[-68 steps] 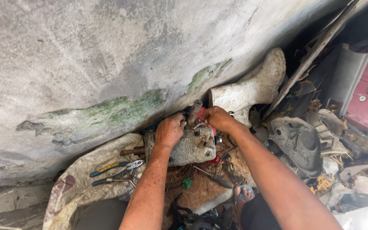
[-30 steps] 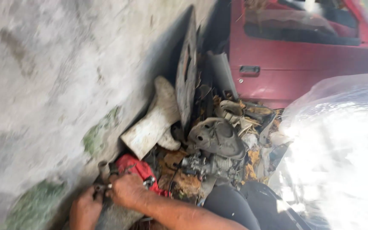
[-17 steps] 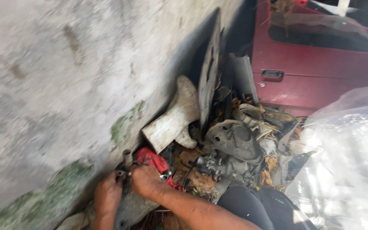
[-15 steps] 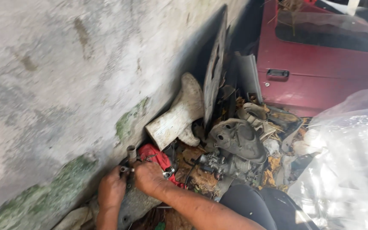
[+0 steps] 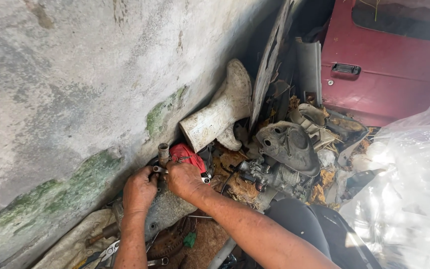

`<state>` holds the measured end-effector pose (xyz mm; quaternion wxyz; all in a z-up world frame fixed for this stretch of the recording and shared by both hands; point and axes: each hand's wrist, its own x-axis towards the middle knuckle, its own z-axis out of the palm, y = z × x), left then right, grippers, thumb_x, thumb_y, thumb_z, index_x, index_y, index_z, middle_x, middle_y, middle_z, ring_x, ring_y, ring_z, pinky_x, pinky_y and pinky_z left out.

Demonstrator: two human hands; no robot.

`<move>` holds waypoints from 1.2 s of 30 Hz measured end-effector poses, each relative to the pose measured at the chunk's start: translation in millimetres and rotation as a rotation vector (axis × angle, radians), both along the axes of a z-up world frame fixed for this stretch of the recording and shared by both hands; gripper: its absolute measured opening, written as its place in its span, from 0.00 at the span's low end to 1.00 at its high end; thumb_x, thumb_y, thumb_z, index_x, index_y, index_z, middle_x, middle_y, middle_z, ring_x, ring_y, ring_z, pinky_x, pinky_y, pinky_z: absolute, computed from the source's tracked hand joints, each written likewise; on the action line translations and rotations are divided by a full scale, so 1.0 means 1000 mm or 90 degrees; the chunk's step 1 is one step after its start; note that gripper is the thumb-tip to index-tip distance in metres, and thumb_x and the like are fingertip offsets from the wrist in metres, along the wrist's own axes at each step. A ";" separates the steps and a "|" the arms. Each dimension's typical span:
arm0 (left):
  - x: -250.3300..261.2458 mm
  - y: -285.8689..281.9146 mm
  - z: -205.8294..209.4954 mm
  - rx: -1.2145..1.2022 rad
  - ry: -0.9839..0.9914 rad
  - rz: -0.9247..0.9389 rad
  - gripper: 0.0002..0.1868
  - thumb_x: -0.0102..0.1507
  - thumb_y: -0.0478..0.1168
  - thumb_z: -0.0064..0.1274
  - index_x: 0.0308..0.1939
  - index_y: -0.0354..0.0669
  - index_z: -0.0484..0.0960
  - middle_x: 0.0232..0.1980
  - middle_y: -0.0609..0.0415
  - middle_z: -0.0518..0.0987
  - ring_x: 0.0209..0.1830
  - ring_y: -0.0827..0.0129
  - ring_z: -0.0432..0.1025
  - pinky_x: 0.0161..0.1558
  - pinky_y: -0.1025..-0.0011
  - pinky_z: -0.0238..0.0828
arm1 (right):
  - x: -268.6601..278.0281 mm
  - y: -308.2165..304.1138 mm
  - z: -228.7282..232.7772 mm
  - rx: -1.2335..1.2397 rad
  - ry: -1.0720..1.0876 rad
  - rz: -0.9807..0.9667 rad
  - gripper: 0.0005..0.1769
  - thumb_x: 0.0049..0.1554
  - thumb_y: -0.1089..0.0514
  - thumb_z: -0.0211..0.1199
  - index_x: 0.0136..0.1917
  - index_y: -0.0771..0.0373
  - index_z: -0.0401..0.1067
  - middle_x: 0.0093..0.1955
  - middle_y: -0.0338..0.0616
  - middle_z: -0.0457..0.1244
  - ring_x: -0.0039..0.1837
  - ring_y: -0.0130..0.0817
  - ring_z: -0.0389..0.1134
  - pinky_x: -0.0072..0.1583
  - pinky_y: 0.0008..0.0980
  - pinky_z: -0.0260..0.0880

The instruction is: The person sits on the ground and uses a wrench to tighten bolts on a metal engine block. They manipulate the tool with both hands to secure the fasteners on the component.

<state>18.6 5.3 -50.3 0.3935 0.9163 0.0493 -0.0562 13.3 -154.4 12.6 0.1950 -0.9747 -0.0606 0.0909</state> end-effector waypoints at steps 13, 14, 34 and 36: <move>-0.009 -0.007 0.024 0.008 -0.012 0.045 0.11 0.66 0.50 0.52 0.43 0.55 0.87 0.42 0.46 0.86 0.52 0.43 0.78 0.54 0.45 0.75 | -0.004 -0.001 -0.008 0.002 -0.032 0.003 0.11 0.56 0.56 0.54 0.49 0.57 0.74 0.40 0.51 0.72 0.50 0.56 0.76 0.52 0.54 0.77; -0.013 -0.007 0.028 0.002 -0.010 0.048 0.11 0.66 0.50 0.53 0.43 0.55 0.87 0.42 0.45 0.86 0.52 0.42 0.78 0.54 0.44 0.75 | -0.006 0.001 -0.012 -0.007 -0.030 -0.008 0.11 0.56 0.55 0.54 0.49 0.57 0.74 0.40 0.49 0.72 0.50 0.54 0.76 0.52 0.52 0.77; -0.021 -0.012 0.019 0.063 -0.014 0.002 0.15 0.67 0.49 0.46 0.52 0.63 0.86 0.50 0.54 0.86 0.55 0.49 0.78 0.58 0.49 0.75 | 0.000 0.000 0.006 -0.030 0.058 -0.020 0.17 0.58 0.51 0.58 0.57 0.58 0.78 0.51 0.59 0.71 0.60 0.60 0.72 0.61 0.59 0.72; -0.021 -0.010 0.019 0.052 -0.013 -0.003 0.14 0.67 0.49 0.47 0.53 0.63 0.85 0.51 0.54 0.86 0.55 0.49 0.78 0.57 0.49 0.75 | 0.002 -0.001 -0.006 -0.016 0.069 -0.025 0.17 0.59 0.54 0.56 0.57 0.60 0.77 0.52 0.61 0.71 0.61 0.62 0.72 0.62 0.59 0.71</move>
